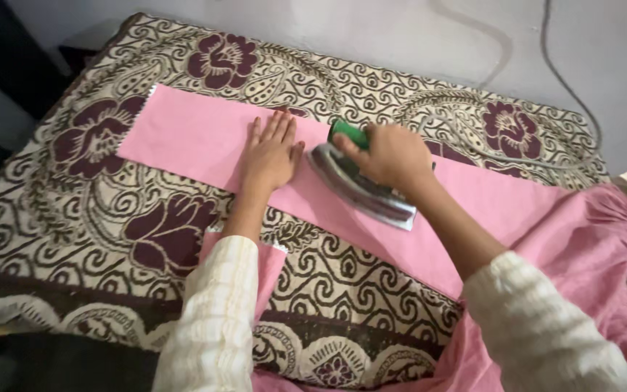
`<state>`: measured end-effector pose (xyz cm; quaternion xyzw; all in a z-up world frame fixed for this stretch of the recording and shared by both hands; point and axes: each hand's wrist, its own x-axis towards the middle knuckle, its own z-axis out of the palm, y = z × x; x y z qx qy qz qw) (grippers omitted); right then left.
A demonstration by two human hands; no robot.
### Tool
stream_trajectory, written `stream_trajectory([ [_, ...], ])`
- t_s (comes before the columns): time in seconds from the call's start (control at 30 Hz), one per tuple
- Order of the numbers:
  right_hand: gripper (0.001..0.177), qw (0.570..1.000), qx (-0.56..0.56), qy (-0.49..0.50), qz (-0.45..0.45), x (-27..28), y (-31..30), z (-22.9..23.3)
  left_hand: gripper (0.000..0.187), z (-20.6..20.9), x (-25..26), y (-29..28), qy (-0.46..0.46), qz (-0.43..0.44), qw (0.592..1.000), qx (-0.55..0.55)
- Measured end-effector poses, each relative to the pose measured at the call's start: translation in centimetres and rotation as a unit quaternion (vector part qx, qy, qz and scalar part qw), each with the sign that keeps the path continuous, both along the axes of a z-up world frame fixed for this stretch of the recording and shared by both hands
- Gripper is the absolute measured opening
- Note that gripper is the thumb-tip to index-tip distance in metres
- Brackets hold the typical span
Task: The person irons a pink garment on a patterned ironing board. They use a green electric iron to smooth the fabric, repeatedly adjusting the garment's position and folding it to access different sections. The person works methodically across the surface of the clothing item.
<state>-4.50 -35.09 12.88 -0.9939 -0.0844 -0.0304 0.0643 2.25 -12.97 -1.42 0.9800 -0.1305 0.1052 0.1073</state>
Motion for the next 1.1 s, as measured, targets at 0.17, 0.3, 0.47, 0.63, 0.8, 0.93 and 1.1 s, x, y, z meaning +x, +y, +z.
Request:
stream_trajectory([
  [0.17, 0.08, 0.999, -0.017, -0.026, 0.01, -4.1, -1.8, 0.0, 0.067, 1.1, -0.5, -0.6, 0.044, -0.004, 0.999, 0.02],
  [0.3, 0.08, 1.0, -0.02, -0.017, -0.011, -3.1, -2.0, -0.1, 0.06, 1.3, -1.1, -0.6, -0.023, -0.016, 1.0, -0.013],
  [0.47, 0.085, 0.999, -0.009, -0.024, -0.033, 1.1, -1.8, 0.1, 0.028, 0.6, -1.5, -0.9, -0.122, -0.088, 0.986, -0.074],
  [0.63, 0.085, 1.0, -0.007, -0.023, 0.007, 0.8, -2.5, -0.1, 0.029, 0.7, -1.7, 0.1, -0.125, -0.049, 0.984, -0.119],
  [0.8, 0.079, 1.0, -0.015, 0.016, 0.006, -3.2, -3.8, -0.4, 0.028, 0.9, -2.3, 0.5, -0.115, -0.045, 0.973, -0.196],
  [0.93, 0.078, 0.999, -0.03, -0.005, 0.014, -6.4, -4.5, 0.1, 0.027, 0.9, -2.3, 0.7, -0.134, -0.058, 0.968, -0.202],
  [1.1, 0.074, 0.998, -0.046, 0.022, -0.043, -9.5, -6.1, 0.4, 0.027, 0.9, -2.2, 0.6, -0.13, -0.066, 0.965, -0.217],
])
